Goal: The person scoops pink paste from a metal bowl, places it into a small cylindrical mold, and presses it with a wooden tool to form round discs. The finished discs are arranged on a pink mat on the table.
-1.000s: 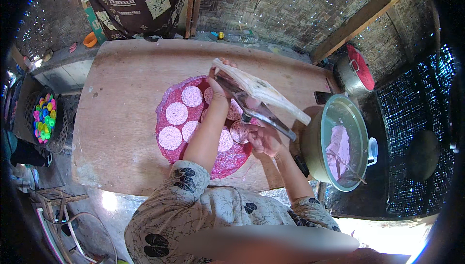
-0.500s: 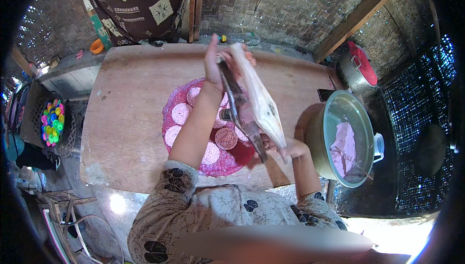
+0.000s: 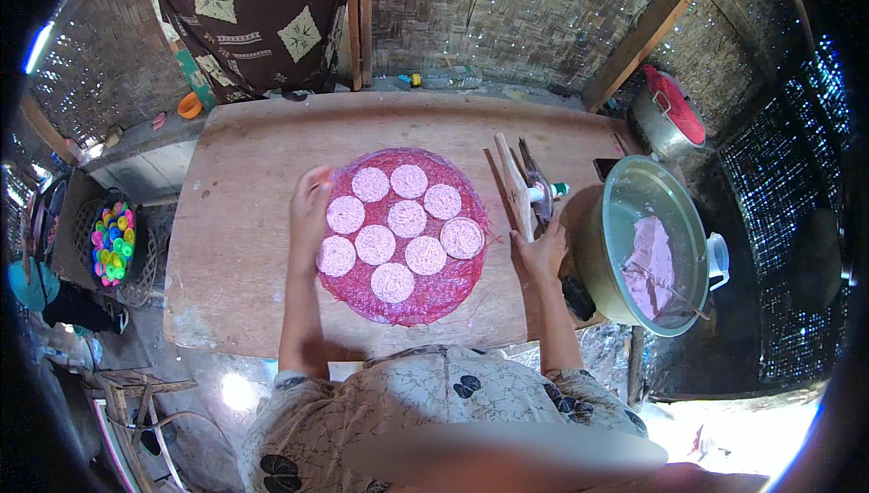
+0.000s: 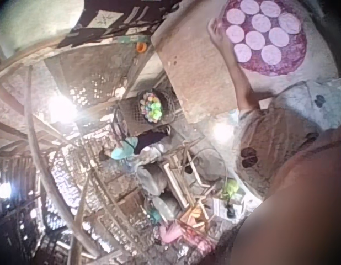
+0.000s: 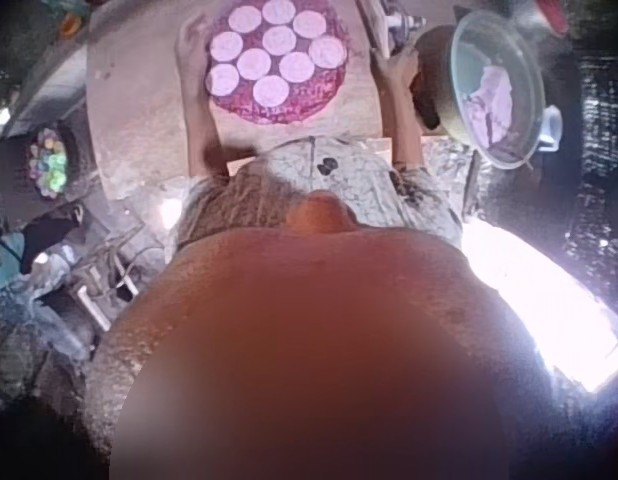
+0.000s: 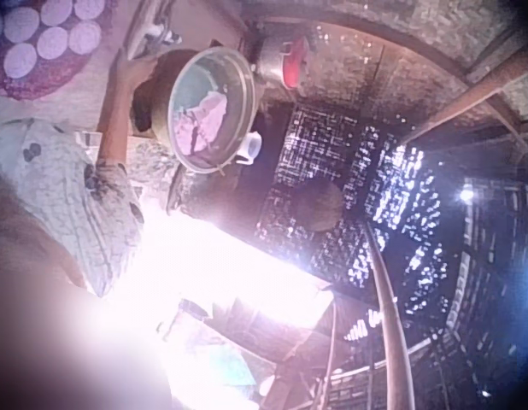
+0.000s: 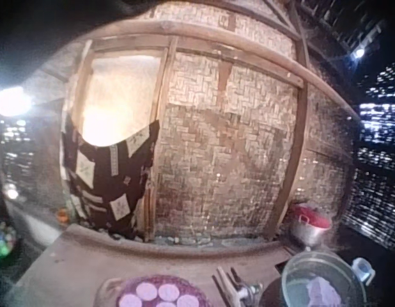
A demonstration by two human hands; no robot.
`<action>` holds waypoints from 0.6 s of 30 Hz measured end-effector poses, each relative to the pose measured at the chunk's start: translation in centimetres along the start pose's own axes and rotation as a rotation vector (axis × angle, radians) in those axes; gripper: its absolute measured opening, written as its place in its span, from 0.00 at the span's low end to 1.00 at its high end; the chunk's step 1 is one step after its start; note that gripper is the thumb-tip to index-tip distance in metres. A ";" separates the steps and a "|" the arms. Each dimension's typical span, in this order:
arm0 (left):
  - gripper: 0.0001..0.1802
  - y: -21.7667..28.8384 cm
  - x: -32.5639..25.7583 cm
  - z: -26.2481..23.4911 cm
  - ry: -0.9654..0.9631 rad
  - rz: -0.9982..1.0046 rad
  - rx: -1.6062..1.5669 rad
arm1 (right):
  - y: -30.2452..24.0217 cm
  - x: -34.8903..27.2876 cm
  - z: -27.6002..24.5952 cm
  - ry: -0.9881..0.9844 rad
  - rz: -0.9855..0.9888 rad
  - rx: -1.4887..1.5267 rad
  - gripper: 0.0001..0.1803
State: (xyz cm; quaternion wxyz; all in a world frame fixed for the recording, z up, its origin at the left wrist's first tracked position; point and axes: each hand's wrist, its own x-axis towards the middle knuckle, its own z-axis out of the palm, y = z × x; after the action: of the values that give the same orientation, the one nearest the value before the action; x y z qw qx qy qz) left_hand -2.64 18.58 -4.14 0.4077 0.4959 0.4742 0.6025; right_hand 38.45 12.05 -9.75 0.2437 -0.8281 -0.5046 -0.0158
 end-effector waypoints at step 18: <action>0.16 -5.2 -7.8 -11.0 0.250 -0.228 -0.047 | -5.9 -3.4 0.4 -0.347 -0.582 0.315 0.52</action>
State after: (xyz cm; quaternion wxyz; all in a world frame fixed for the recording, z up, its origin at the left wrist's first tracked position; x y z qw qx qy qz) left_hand -11.98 10.40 -11.45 0.4224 0.3504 0.5602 0.6204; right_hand 31.75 11.60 -8.70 0.2641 -0.5929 -0.7488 0.1341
